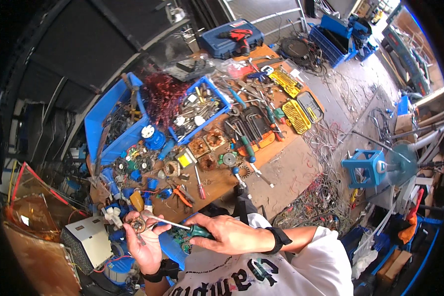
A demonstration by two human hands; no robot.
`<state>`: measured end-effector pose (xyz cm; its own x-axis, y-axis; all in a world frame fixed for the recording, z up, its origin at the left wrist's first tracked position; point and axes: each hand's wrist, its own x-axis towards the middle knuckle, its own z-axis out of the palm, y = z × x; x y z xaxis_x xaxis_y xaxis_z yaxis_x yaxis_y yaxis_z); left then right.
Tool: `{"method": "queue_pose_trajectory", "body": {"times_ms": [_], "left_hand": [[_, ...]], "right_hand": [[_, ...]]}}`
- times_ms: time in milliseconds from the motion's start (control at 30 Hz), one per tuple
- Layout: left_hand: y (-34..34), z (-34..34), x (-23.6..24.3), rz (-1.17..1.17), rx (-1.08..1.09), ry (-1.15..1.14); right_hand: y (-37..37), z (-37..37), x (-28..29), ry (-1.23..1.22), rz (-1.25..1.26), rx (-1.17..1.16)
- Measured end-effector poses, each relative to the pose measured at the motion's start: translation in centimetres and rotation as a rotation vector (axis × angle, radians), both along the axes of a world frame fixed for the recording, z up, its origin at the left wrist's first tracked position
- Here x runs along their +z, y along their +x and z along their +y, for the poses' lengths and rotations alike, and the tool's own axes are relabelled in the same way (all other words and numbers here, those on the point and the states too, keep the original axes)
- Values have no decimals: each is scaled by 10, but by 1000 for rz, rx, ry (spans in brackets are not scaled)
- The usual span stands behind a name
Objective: The person uses a screwdriver to manipulate a small, copper-wound electrical component, likely a motor or generator armature. They repeatedly insert the tool into the component's slots and rotate it, while holding the object steady with their other hand. The task involves continuous, repetitive adjustment of the internal parts of the component.
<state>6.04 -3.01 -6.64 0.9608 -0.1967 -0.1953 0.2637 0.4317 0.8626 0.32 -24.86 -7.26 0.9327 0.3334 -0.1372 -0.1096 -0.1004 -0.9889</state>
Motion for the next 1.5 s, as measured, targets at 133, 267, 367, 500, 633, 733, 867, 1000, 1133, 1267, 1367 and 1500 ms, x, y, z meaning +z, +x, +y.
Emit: {"method": "queue_pose_trajectory", "body": {"times_ms": [133, 267, 367, 500, 633, 733, 867, 1000, 1133, 1267, 1367, 1500], "left_hand": [[-6, 53, 7, -77, -1, -80], [-9, 101, 17, -129, 5, -199], [-8, 132, 28, -193, -49, -266], [-17, 172, 42, -235, -29, -254], [-22, 206, 42, -333, -17, -228], [-22, 222, 47, -403, 0, -197], [-24, 236, 46, -437, -7, -185], [-27, 242, 45, -455, 15, -168], [-29, 246, 48, -490, 39, -90], [-31, 248, 49, -535, 81, 43], [-31, 248, 47, -554, 143, 174], [-32, 251, 48, -575, 181, 320]], "right_hand": [[7, 41, 25, -80, -19, 76], [10, 89, 47, -162, -121, 67], [12, 124, 71, -215, -143, 54], [13, 171, 83, -263, -257, 154], [9, 208, 94, -280, -361, 156], [4, 223, 102, -321, -370, 166], [0, 234, 103, -317, -375, 179], [-1, 242, 109, -369, -400, 192], [-2, 244, 114, -403, -381, 210], [-3, 248, 119, -472, -372, 205], [-4, 250, 126, -558, -433, 196], [0, 251, 134, -563, -438, 233]]}}
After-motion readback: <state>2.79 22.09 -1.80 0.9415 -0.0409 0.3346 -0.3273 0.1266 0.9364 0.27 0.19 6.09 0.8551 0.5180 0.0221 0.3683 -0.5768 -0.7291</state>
